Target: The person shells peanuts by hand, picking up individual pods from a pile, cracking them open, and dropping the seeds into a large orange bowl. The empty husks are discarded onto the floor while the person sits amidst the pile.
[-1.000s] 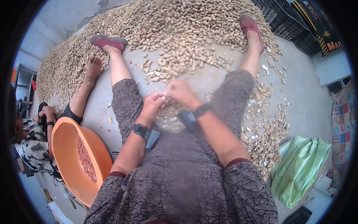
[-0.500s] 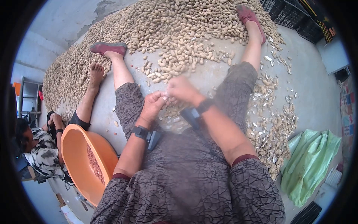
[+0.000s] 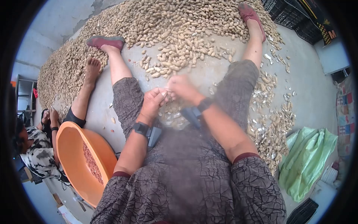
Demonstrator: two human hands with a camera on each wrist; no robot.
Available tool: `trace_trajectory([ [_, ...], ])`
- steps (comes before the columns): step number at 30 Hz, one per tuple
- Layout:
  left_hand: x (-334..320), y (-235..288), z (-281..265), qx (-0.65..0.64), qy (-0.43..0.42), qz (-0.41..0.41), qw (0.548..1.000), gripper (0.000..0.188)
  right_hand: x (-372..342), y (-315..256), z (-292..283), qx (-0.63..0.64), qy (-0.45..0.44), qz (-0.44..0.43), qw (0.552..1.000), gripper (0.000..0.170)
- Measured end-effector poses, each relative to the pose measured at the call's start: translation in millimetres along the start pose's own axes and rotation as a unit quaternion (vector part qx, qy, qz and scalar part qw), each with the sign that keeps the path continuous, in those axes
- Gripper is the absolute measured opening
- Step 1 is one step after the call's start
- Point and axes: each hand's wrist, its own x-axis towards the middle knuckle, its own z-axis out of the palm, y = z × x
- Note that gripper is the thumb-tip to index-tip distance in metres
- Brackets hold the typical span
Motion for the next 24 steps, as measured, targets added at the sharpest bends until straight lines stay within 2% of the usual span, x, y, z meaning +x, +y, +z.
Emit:
trace_trajectory([
  [2,1,-1,-5,0.097,0.002,0.006,0.995,0.015,-1,0,0,-0.021,0.008,0.004,1.000,0.009],
  [4,-1,4,-2,0.116,0.010,0.006,0.993,0.015,1,2,-2,-0.041,0.014,0.005,0.999,0.010],
  [6,0,4,-4,0.138,0.015,0.009,0.990,0.015,2,2,-3,-0.122,0.003,-0.006,0.993,0.012],
  [9,0,2,-5,0.192,0.006,0.025,0.981,0.013,-7,-6,0,-0.123,-0.020,0.027,0.992,0.012],
  [12,-4,12,-1,0.148,0.004,-0.018,0.989,0.009,-7,-4,4,-0.084,-0.015,0.014,0.996,0.011],
  [14,-4,10,-2,0.077,0.009,-0.013,0.997,0.009,-6,-4,4,-0.062,-0.015,0.012,0.998,0.011],
  [18,-2,5,-5,0.053,0.015,-0.012,0.998,0.007,-8,-4,8,-0.003,-0.006,0.008,1.000,0.012],
  [24,0,-3,-9,-0.059,-0.005,0.015,0.998,0.007,-9,0,13,0.047,0.004,-0.007,0.999,0.011],
])
